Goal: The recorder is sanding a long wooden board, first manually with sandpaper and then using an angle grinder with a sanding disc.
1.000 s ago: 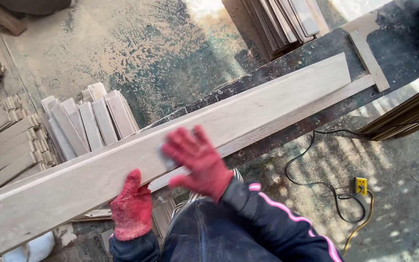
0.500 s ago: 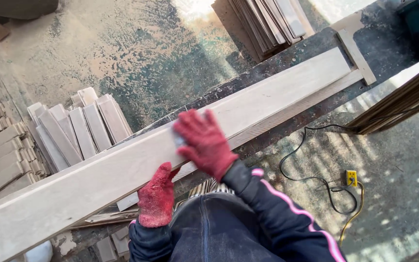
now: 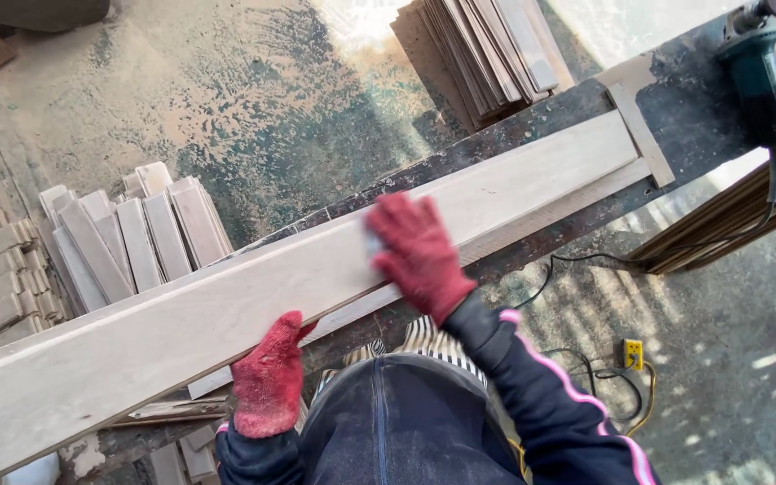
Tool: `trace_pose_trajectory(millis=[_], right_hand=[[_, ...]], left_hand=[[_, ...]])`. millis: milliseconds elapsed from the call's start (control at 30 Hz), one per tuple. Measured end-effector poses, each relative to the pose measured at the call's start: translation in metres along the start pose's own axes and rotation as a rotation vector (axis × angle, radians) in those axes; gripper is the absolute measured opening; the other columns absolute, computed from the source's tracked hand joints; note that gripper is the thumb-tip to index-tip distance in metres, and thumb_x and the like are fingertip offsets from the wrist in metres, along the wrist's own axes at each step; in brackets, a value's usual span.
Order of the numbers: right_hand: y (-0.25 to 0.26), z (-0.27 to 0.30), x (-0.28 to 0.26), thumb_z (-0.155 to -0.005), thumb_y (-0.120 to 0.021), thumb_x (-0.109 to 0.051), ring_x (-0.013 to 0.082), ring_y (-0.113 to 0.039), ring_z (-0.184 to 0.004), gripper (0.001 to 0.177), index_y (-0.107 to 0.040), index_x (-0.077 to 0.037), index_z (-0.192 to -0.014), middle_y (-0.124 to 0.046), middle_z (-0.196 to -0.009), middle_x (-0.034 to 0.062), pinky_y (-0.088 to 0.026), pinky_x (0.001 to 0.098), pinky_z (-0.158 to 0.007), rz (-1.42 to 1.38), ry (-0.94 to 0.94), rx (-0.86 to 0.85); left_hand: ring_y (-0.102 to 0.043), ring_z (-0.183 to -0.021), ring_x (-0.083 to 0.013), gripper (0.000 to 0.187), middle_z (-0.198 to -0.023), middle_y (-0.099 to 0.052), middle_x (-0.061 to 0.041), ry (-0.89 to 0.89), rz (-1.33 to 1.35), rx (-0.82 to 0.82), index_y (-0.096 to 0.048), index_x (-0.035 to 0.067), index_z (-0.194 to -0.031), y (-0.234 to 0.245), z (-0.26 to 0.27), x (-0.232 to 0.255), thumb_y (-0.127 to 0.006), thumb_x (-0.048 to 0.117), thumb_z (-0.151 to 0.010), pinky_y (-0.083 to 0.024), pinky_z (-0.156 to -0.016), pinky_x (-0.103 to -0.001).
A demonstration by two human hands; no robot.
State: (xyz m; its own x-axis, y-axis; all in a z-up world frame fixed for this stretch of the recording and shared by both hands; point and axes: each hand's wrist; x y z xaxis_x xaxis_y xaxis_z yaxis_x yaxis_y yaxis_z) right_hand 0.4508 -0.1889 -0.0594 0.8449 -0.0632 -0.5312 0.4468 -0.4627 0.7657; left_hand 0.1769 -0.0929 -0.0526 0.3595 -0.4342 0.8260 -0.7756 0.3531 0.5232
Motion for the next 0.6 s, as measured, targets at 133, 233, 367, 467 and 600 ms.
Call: trace_pose_trajectory(millis=[133, 233, 367, 467, 600], right_hand=[[0.036, 0.008, 0.086, -0.107, -0.022, -0.056, 0.028, -0.02, -0.156, 0.065, -0.035, -0.02, -0.16, -0.028, -0.168, 0.0092, -0.004, 0.047, -0.127, 0.2, -0.355, -0.064], [0.023, -0.004, 0.032, -0.107, -0.018, -0.061, 0.0281, -0.012, -0.16, 0.071, -0.022, -0.018, -0.164, -0.017, -0.172, 0.0091, 0.0, 0.0479, -0.13, 0.133, -0.237, -0.048], [0.041, -0.039, -0.079, -0.09, -0.064, -0.056, 0.0388, -0.035, -0.155, 0.081, -0.049, -0.005, -0.151, -0.045, -0.161, 0.0171, -0.017, 0.0589, -0.132, -0.247, 0.132, -0.044], [0.012, -0.014, -0.006, -0.105, -0.035, -0.068, 0.0211, -0.015, -0.163, 0.076, -0.019, -0.026, -0.166, -0.014, -0.174, 0.0015, -0.002, 0.0503, -0.136, 0.011, 0.11, -0.043], [0.04, 0.014, 0.077, -0.108, -0.032, -0.053, 0.0277, -0.019, -0.158, 0.064, -0.033, -0.02, -0.162, -0.026, -0.17, 0.0074, -0.004, 0.0473, -0.129, 0.194, -0.241, -0.089]], left_hand=[[-0.074, -0.094, -0.0274, 0.037, -0.115, -0.075, -0.011, 0.225, 0.225, 0.067, -0.076, 0.007, -0.111, -0.007, 0.006, -0.001, -0.069, -0.01, -0.079, -0.065, -0.083, -0.04], [-0.071, -0.098, -0.031, 0.022, -0.122, -0.069, -0.016, 0.555, 0.863, 0.236, -0.072, -0.002, -0.105, -0.008, -0.001, 0.019, -0.075, -0.002, -0.082, -0.068, -0.084, -0.043], [-0.074, -0.094, -0.0195, 0.034, -0.105, -0.078, -0.005, 0.09, -0.144, 0.079, -0.08, 0.01, -0.102, -0.001, 0.011, 0.021, -0.081, -0.009, -0.074, -0.061, -0.089, -0.033], [-0.075, -0.099, -0.0241, 0.041, -0.115, -0.076, -0.008, 0.107, -0.22, -0.045, -0.076, 0.008, -0.115, 0.007, 0.016, 0.009, -0.075, -0.012, -0.079, -0.065, -0.093, -0.036], [-0.075, -0.099, -0.0252, 0.052, -0.118, -0.076, -0.006, 0.018, -0.322, -0.048, -0.074, 0.007, -0.12, 0.003, 0.016, 0.005, -0.071, -0.019, -0.075, -0.063, -0.096, -0.036]])
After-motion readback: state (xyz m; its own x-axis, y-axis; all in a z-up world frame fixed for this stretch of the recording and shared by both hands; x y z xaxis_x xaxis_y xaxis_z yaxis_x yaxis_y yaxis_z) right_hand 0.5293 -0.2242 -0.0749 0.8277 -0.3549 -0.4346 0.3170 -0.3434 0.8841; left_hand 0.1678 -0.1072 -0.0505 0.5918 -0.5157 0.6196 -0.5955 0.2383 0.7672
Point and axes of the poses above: each hand's wrist, its own z-axis away from the middle knuckle, its own y-axis out of the back of the hand, x = y × z
